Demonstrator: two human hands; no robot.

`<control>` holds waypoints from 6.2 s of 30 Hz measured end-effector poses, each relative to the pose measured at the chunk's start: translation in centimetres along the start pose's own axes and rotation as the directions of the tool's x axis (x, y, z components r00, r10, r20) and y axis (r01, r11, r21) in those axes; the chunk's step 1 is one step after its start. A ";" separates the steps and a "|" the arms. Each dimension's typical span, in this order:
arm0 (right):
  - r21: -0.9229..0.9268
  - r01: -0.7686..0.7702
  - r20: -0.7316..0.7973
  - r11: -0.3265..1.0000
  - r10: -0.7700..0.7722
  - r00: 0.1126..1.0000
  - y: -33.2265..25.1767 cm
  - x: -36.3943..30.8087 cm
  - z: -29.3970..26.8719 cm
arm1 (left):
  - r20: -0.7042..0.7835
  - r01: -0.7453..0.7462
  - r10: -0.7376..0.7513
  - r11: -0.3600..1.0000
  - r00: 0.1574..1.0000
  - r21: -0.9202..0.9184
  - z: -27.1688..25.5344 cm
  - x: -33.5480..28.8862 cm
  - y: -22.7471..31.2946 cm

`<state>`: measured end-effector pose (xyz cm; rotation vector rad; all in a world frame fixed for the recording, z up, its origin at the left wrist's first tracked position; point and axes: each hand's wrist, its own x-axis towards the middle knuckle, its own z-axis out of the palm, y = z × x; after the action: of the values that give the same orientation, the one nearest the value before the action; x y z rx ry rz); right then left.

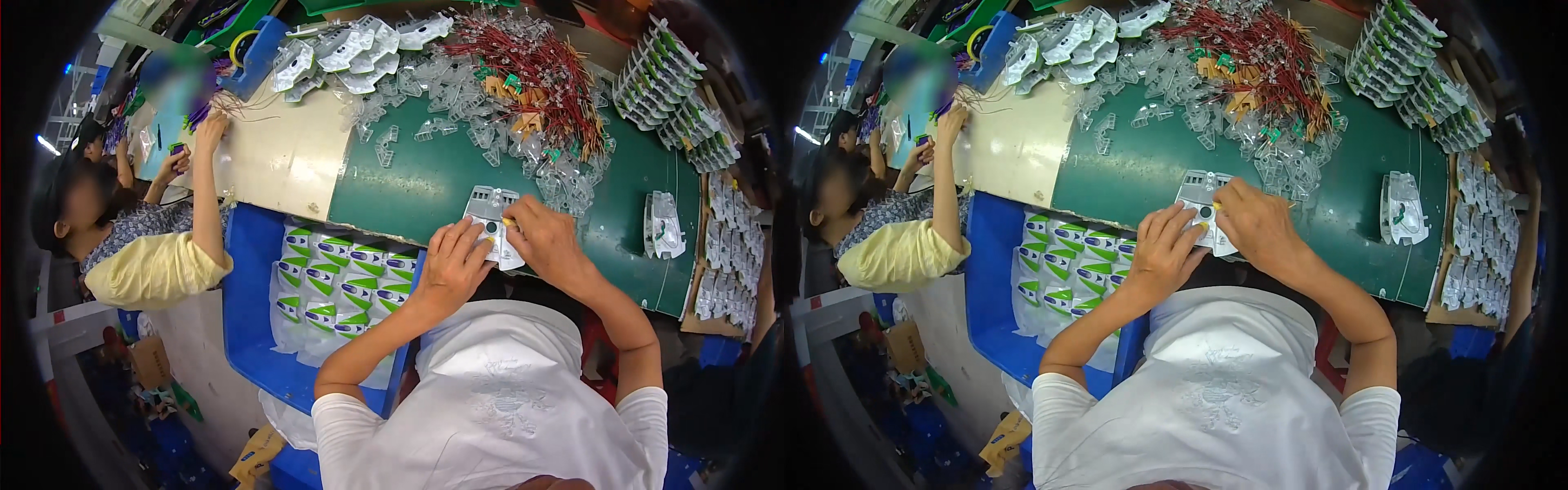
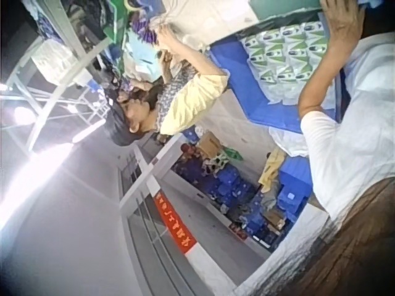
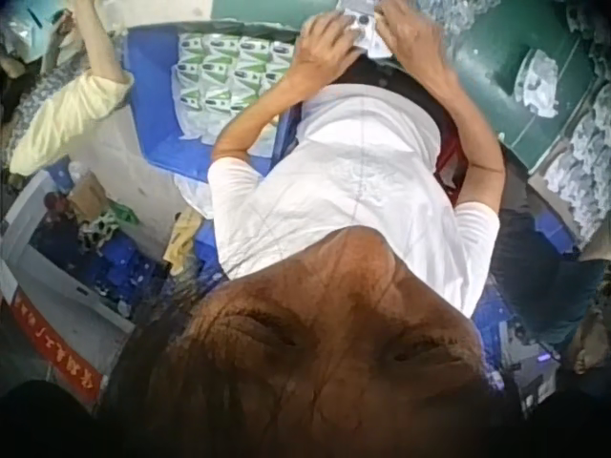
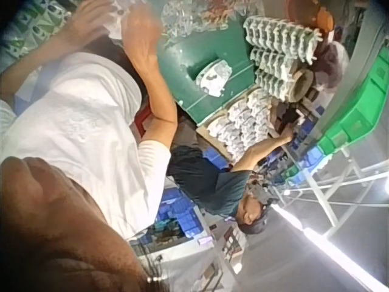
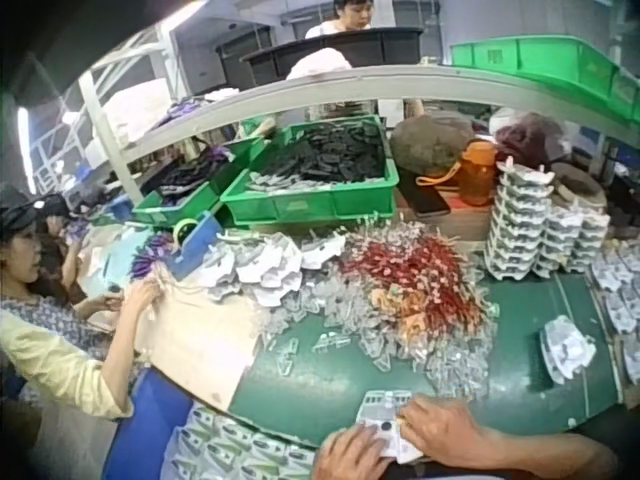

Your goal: Assembling small electronic or plastic components into plastic housings on a factory assembly line.

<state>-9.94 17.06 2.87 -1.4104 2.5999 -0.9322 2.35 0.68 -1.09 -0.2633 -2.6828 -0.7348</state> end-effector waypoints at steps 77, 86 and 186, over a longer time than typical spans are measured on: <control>0.387 -0.155 0.096 0.909 0.127 0.987 0.3 -1.6 -3.8 | 0.127 -0.050 0.101 0.933 0.987 -0.355 -0.5 4.4 -2.7; 0.150 0.104 -0.039 0.983 -0.099 0.994 -1.8 -3.8 -1.9 | 0.097 0.024 0.012 0.931 0.995 -0.364 -0.4 4.2 -1.6; 0.495 -0.091 -0.198 0.864 0.214 0.957 -0.5 -1.7 -5.0 | 0.017 0.165 -0.417 0.322 0.909 -0.932 0.0 6.7 2.9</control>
<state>-10.11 20.61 6.80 -0.9928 2.3321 -1.6741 -3.05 3.71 2.70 0.0867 -1.7685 -2.2246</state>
